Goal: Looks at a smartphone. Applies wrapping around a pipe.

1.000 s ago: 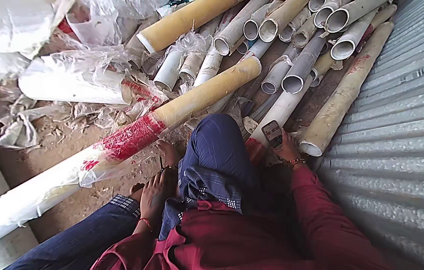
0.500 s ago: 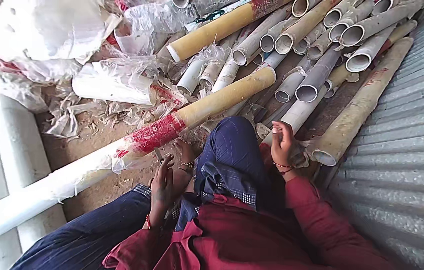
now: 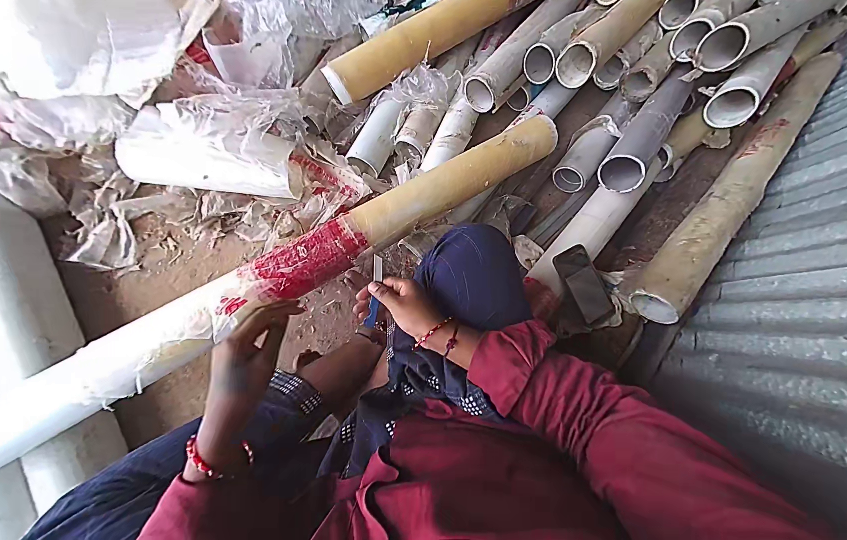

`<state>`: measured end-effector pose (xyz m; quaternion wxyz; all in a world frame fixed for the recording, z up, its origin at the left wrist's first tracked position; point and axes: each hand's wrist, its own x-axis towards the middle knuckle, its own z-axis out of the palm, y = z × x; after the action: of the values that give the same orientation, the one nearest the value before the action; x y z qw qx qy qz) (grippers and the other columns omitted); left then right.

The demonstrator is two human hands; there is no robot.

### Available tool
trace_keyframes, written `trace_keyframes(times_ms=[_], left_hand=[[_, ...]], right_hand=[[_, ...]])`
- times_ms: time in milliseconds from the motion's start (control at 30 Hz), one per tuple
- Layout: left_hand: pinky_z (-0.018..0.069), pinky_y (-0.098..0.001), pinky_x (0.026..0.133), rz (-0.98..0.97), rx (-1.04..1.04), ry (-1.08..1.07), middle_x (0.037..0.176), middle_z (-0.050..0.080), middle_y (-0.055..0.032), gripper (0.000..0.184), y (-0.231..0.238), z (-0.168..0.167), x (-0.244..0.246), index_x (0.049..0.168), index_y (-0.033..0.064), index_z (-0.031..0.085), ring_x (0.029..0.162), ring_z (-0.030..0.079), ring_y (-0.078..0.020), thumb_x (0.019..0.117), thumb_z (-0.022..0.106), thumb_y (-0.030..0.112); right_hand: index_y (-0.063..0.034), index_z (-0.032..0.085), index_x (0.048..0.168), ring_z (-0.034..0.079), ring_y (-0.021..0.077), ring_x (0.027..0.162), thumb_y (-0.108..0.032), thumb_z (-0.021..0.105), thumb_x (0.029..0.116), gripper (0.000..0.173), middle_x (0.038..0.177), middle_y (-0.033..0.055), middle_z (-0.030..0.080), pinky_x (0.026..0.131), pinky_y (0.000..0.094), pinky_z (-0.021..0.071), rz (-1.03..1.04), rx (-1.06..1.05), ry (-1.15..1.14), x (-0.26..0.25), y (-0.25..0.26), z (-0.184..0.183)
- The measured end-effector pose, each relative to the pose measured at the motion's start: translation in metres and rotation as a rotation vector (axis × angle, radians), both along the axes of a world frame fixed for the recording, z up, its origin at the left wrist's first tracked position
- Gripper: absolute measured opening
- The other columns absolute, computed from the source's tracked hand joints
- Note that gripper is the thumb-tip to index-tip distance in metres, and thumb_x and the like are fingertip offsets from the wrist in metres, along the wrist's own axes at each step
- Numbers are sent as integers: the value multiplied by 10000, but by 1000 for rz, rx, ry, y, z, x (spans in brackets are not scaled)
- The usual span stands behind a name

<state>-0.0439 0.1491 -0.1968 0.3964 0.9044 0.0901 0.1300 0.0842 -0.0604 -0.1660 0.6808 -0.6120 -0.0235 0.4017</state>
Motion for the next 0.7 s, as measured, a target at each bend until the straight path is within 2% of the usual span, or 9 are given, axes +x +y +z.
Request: trace_keyframes(times_ms=[33, 67, 100, 167, 233, 300, 433, 633, 700], left_hand=[[475, -563, 1029, 134, 85, 46, 1249, 651, -328, 357, 27, 2, 8, 1216, -123, 645, 1191, 637, -432, 1056, 477, 148], [384, -649, 1088, 263, 127, 122, 1347, 566, -384, 408, 54, 2, 17, 1322, -132, 577, 1296, 534, -531, 1065, 502, 175], [293, -691, 1134, 357, 144, 215, 1435, 469, -416, 497, 78, -2, 25, 1408, -133, 494, 1382, 417, -579, 1066, 517, 226], [201, -696, 1185, 404, 191, 424, 1513, 375, -422, 643, 112, -22, 37, 1485, -137, 394, 1455, 306, -584, 1079, 494, 351], [143, -648, 1225, 395, 269, 580, 1554, 401, -336, 629, 113, -42, 43, 1509, -67, 426, 1494, 308, -505, 1112, 353, 414], [128, -593, 1247, 477, 288, 526, 1545, 453, -284, 583, 94, -49, 39, 1468, -24, 513, 1497, 341, -452, 1116, 318, 397], [143, -560, 1252, 550, 298, 298, 1551, 458, -257, 592, 71, -71, 12, 1472, -10, 514, 1501, 341, -426, 1088, 359, 412], [42, -673, 1221, 426, 336, 256, 1576, 440, -236, 652, 36, -69, -4, 1495, -20, 487, 1528, 261, -474, 1086, 264, 437], [50, -677, 1220, 357, 351, 250, 1580, 432, -242, 707, 34, -71, -4, 1501, -25, 476, 1526, 260, -482, 1071, 261, 493]], right_hand=[[130, 630, 1090, 652, 67, 708, -74, 412, 1111, 299, 849, 113, 686, 703, 221, 557, -42, 2, 22, 3, -1, -1], [128, 621, 1101, 641, 66, 681, -76, 400, 1115, 302, 821, 100, 668, 685, 220, 557, -55, 17, 37, 5, -1, -2], [133, 612, 1114, 633, 66, 665, -74, 385, 1117, 307, 803, 91, 648, 678, 222, 560, -45, 35, 48, 6, -1, -2], [145, 595, 1125, 606, 64, 641, -69, 365, 1120, 314, 776, 81, 610, 666, 220, 549, 17, 48, 41, 5, 0, -1], [148, 589, 1115, 566, 51, 605, -65, 363, 1119, 310, 752, 72, 581, 625, 206, 519, 85, 47, 22, 3, -1, 0], [143, 600, 1117, 539, 42, 584, -73, 368, 1120, 317, 735, 62, 575, 601, 200, 497, 145, 38, 5, 3, -4, 1], [127, 625, 1094, 517, 53, 590, -82, 378, 1119, 324, 718, 61, 575, 609, 220, 477, 220, 18, -66, 9, -7, 1], [116, 625, 1126, 525, 78, 608, -96, 376, 1122, 327, 756, 83, 599, 622, 244, 475, 358, -1, -98, 5, -2, -3], [112, 628, 1122, 530, 73, 606, -101, 385, 1121, 323, 756, 80, 604, 622, 240, 478, 358, -13, -115, 4, -3, -2]])
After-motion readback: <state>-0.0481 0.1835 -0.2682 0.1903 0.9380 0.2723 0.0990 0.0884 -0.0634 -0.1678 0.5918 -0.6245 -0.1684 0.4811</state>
